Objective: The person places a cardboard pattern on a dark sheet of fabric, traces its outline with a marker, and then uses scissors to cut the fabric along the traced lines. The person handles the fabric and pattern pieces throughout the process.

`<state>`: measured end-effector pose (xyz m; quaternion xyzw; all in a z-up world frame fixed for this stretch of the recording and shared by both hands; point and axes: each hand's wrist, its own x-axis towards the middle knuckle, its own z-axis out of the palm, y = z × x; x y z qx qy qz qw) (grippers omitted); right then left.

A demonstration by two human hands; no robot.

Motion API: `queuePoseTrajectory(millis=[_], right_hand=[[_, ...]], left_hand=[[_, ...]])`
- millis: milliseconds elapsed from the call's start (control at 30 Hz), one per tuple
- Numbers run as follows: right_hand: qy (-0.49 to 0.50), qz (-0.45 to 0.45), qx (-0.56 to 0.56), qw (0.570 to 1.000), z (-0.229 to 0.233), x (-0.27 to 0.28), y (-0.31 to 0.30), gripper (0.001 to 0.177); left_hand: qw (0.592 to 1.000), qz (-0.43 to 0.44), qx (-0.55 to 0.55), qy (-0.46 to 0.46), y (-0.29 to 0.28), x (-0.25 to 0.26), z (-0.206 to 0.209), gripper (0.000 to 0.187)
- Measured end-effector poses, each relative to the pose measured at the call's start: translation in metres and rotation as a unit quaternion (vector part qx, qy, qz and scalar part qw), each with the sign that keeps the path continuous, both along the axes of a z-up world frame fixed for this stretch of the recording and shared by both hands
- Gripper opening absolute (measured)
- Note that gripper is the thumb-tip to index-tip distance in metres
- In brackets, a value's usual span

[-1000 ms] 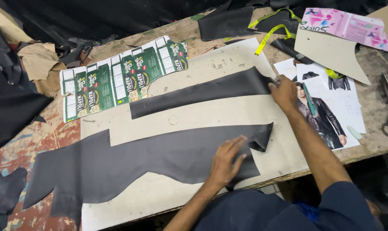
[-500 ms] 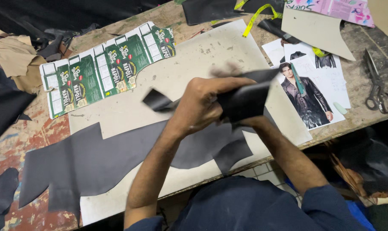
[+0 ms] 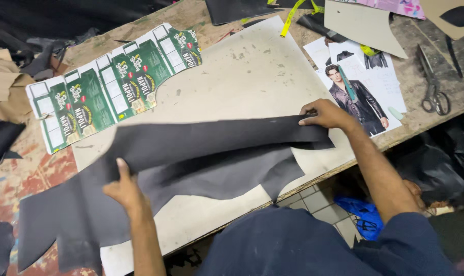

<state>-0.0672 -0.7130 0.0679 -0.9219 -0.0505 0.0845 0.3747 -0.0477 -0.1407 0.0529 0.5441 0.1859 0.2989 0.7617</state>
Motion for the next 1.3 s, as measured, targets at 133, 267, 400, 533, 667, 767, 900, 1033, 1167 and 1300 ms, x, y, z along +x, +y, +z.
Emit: queuePoseTrajectory(millis=[133, 267, 400, 533, 667, 767, 900, 1033, 1167, 1300], right_hand=[[-0.062, -0.135, -0.139, 0.979, -0.041, -0.004, 0.029, 0.032], [-0.127, -0.253, -0.144, 0.948, -0.060, -0.025, 0.041, 0.047], [-0.190, -0.346, -0.045, 0.918, -0.074, -0.049, 0.051, 0.057], [-0.243, -0.379, -0.034, 0.892, -0.085, -0.063, 0.066, 0.041], [-0.303, -0.379, -0.071, 0.872, -0.093, -0.071, 0.077, 0.020], [-0.321, -0.394, -0.089, 0.856, -0.096, -0.070, 0.083, 0.016], [-0.324, -0.426, -0.089, 0.840, -0.099, -0.065, 0.086, 0.018], [-0.336, -0.429, -0.075, 0.835, -0.102, -0.064, 0.083, 0.018], [-0.329, -0.428, -0.054, 0.840, -0.104, -0.065, 0.080, 0.017], [-0.341, -0.434, -0.034, 0.833, -0.106, -0.065, 0.078, 0.016]], left_hand=[[0.987, 0.027, 0.039, 0.151, 0.022, -0.031, -0.114, 0.031], [0.989, 0.012, 0.116, 0.094, 0.051, -0.051, -0.134, 0.038], [0.982, -0.029, 0.167, 0.083, 0.092, -0.046, -0.113, 0.057], [0.949, -0.170, 0.224, 0.142, 0.124, -0.035, -0.089, 0.045], [0.877, -0.208, 0.367, 0.230, 0.119, -0.016, -0.071, 0.049], [0.787, -0.201, 0.517, 0.272, 0.103, -0.008, -0.064, 0.043], [0.789, -0.195, 0.508, 0.285, 0.090, 0.002, -0.064, 0.032], [0.822, -0.180, 0.475, 0.258, 0.089, 0.000, -0.071, 0.026], [0.840, -0.156, 0.455, 0.251, 0.083, -0.003, -0.074, 0.024], [0.837, -0.118, 0.465, 0.264, 0.073, -0.003, -0.071, 0.022]])
